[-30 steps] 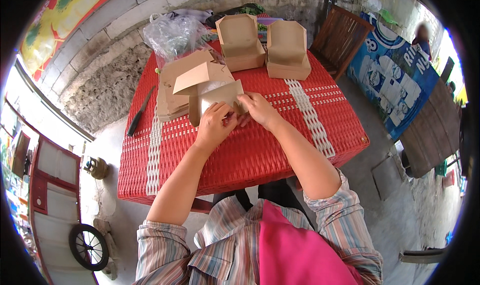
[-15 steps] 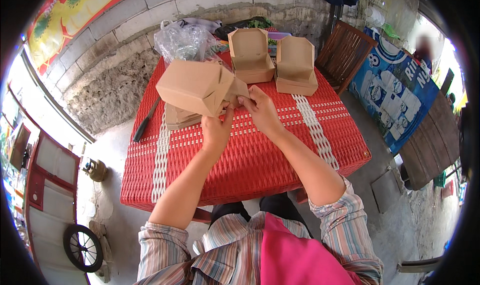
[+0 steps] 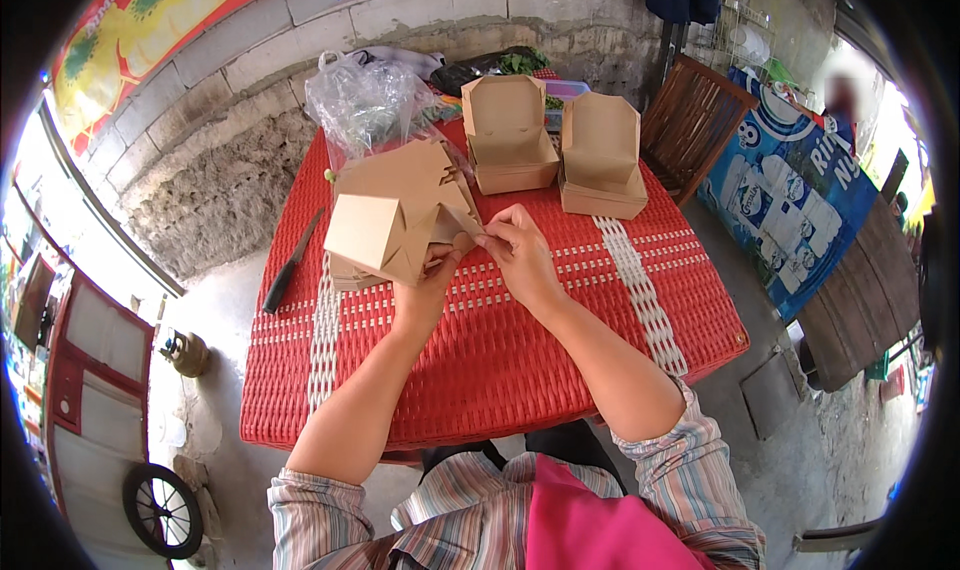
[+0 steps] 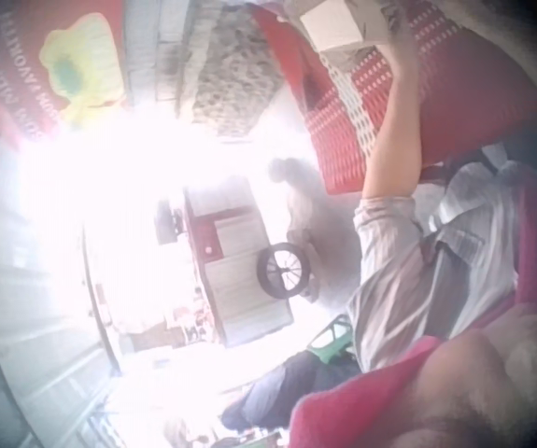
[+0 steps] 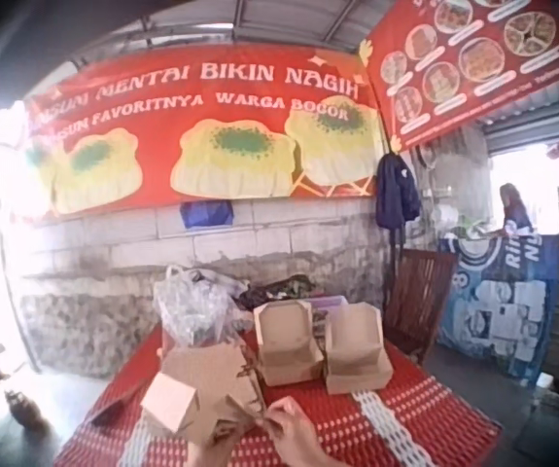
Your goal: The person assembles flat cardboard takeout containers by hand. They fold the pre-cut cardboard pieces along the scored lines, tuck the flaps into slots, and secure the tabs to form the box shape. The person repeats this process for multiple units, stacking the finished boxes on the table.
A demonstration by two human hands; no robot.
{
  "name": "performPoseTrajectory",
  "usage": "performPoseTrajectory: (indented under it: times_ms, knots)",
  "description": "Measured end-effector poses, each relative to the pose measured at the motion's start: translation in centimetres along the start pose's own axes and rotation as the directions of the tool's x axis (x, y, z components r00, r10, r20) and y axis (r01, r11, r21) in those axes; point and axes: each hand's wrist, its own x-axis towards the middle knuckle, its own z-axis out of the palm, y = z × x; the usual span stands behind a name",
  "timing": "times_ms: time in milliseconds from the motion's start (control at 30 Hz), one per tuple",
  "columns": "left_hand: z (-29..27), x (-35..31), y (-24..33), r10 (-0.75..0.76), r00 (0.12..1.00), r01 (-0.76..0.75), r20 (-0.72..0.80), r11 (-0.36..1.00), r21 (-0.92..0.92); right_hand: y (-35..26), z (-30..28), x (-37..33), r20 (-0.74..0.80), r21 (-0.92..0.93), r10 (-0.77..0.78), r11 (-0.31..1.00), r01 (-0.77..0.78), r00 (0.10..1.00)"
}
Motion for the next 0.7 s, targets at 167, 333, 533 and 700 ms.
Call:
performPoseTrajectory:
  times_ms: [167,333,533,700]
  knots:
    - [-0.3,0.1,0.4,-0.023,0.999,0.020,0.030,0.996,0.083,-0.8,-0.8,0.0,0.106,0.030,0.171,0.984,-0.175,0.980]
    - [-0.6,0.4,0.1,-0.043,0.998,0.040,0.048,0.997,0.065,0.3,-0.5,0.1,0.099,0.156,0.158,0.973,-0.172,0.982]
    - [-1.1,0.5,-0.2,-0.004,0.998,-0.002,0.062,0.996,0.093,-0.9,-1.1,0.3,0.211,0.051,0.248,0.963,-0.264,0.946]
    - [-0.8,0.4,0.1,0.026,0.997,-0.036,0.076,0.991,0.130,-0.1,-0.7,0.1,0.277,0.259,0.288,0.896,-0.360,0.917]
